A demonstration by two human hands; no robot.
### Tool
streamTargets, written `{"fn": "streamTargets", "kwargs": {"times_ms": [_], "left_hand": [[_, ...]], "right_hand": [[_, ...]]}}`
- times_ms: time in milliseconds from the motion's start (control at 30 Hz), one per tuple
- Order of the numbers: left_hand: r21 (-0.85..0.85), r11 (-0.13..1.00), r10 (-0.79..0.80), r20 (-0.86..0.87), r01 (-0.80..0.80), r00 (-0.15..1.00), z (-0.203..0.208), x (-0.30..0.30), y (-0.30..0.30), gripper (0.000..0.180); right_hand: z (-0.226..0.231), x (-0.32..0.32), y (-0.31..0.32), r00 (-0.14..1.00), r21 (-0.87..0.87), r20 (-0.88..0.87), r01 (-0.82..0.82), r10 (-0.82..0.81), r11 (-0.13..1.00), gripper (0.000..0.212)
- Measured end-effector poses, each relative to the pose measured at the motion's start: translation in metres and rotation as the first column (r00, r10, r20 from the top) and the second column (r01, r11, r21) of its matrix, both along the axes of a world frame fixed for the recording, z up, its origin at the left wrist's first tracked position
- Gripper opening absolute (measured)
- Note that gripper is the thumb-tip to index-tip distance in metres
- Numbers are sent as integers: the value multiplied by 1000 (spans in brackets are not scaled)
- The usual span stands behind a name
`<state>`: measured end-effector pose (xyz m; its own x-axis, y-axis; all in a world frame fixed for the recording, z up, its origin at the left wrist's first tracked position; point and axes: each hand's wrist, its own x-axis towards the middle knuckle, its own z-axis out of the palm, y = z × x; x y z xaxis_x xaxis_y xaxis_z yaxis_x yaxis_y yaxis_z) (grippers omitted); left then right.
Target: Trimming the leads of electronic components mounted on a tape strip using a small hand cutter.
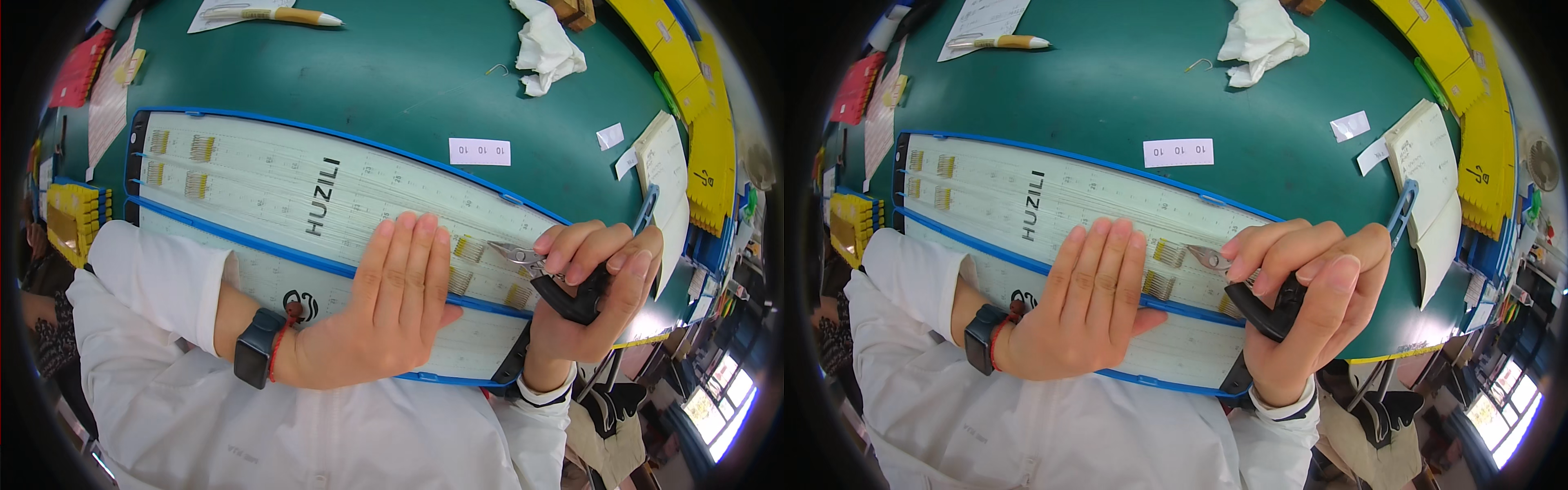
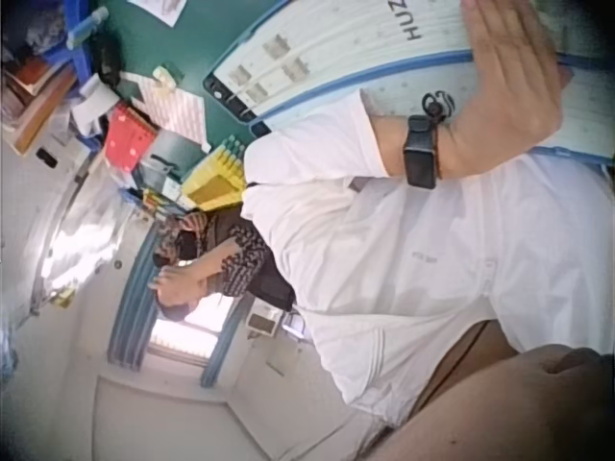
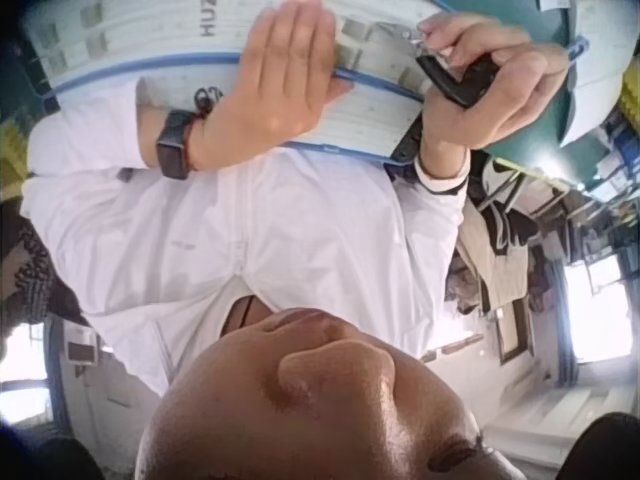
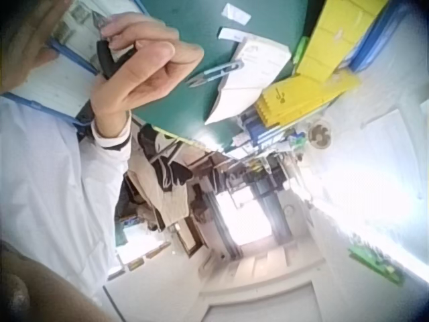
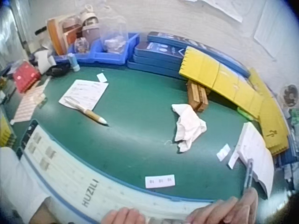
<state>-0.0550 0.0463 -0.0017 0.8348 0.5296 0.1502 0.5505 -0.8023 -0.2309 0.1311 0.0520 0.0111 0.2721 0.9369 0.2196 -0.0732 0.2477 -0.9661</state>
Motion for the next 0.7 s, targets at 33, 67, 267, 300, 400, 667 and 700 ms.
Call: {"fn": "streamTargets", "kwargs": {"times_ms": [33, 67, 267, 300, 400, 667, 700], "left_hand": [[3, 1000, 2, 5, -2, 1000, 0, -1, 1, 57], [6, 1000, 4, 10, -5, 1000, 0, -1, 1, 58], [4, 1000, -8, -4, 8, 1000, 1, -2, 2, 58], [3, 1000, -8, -4, 8, 1000, 1, -1, 2, 58], [5, 1000, -11, -5, 11, 1000, 1, -1, 2, 58], [4, 1000, -16, -19, 16, 1000, 2, -1, 2, 59], [3, 1000, -17, -19, 17, 1000, 2, -1, 2, 59]], "right_hand": [[1, 0, 0, 1000, -1, 5, 2, -2, 1000, 25], [2, -1, 1, 1000, -15, 12, 7, -6, 1000, 25], [3, -1, 0, 999, -31, 30, 17, -16, 999, 25], [3, 0, 0, 999, -36, 34, 18, -17, 999, 25], [3, -1, -1, 999, -41, 25, 22, -21, 999, 25], [4, -6, 1, 996, -19, 79, 40, -39, 999, 19], [4, -7, 0, 996, -21, 83, 43, -41, 999, 19]]}}
